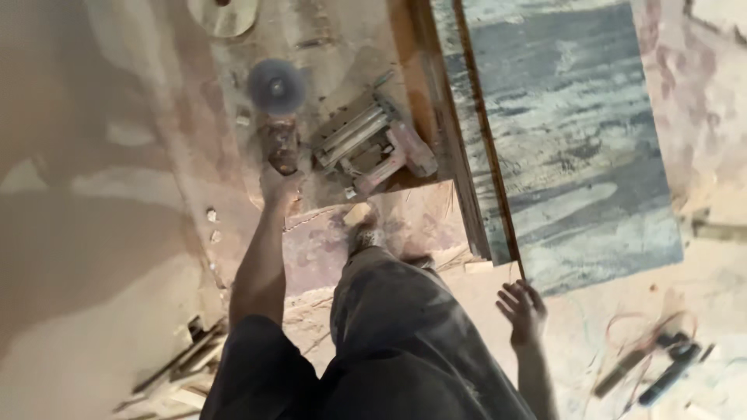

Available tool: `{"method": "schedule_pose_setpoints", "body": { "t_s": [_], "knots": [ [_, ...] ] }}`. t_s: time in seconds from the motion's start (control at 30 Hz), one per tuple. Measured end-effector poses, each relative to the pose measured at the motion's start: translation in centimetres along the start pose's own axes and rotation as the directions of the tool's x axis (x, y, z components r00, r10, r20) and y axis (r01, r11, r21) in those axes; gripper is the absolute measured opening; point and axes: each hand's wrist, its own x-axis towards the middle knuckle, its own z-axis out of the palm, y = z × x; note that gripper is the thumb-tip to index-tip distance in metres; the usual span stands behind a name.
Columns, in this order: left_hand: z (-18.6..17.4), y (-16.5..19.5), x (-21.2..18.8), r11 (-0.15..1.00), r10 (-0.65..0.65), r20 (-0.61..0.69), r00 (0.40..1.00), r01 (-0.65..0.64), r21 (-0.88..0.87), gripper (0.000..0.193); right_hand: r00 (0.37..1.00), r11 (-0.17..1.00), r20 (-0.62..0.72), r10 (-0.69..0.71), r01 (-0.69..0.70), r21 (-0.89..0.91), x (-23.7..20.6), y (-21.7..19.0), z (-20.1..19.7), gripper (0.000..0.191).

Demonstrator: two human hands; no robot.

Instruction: The person uses an angle grinder to grind the surface of a large wood panel laid on the workshop floor, steadying the panel with one hand while moving the grinder across it. They reposition the panel and continue grinding different sections of its surface.

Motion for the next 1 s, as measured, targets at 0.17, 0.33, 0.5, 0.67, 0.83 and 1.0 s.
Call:
{"method": "schedule_pose_setpoints", "body": {
  "t_s": [0.17,0.33,0.5,0.67,0.83,1.0],
  "knots": [
    [1.1,1.0,-0.1,0.993,0.107,-0.031,0.994,-0.105,0.057,0.071,0.999,0.998,0.017,-0.041,0.040,0.042,0.2,1.2,-1.3,0.041],
    [2.8,1.0,-2.1,0.993,0.083,-0.033,0.996,-0.080,0.083,0.066,0.990,0.983,-0.076,-0.117,0.105,-0.148,-1.8,3.3,-2.4,0.047],
    [5.1,0.4,-4.5,0.984,0.047,-0.144,0.989,-0.021,0.178,0.060,0.964,0.984,-0.261,0.056,-0.098,-0.148,-5.3,5.7,-6.7,0.054],
    [9.9,1.1,-10.2,0.951,0.214,-0.383,0.899,-0.101,0.293,0.054,0.923,0.960,-0.343,0.172,-0.235,-0.151,-6.6,9.9,-12.8,0.058],
    [21.2,5.3,-26.2,0.719,0.695,0.186,0.695,-0.678,-0.154,0.048,0.885,0.909,-0.364,0.289,-0.373,-0.185,-2.9,11.0,-21.4,0.061],
    [33.7,12.6,-43.2,-0.008,0.813,0.573,-0.099,-0.987,-0.160,0.052,0.953,0.905,-0.302,0.024,-0.149,-0.399,2.2,7.7,-34.8,0.060]
  ]
}}
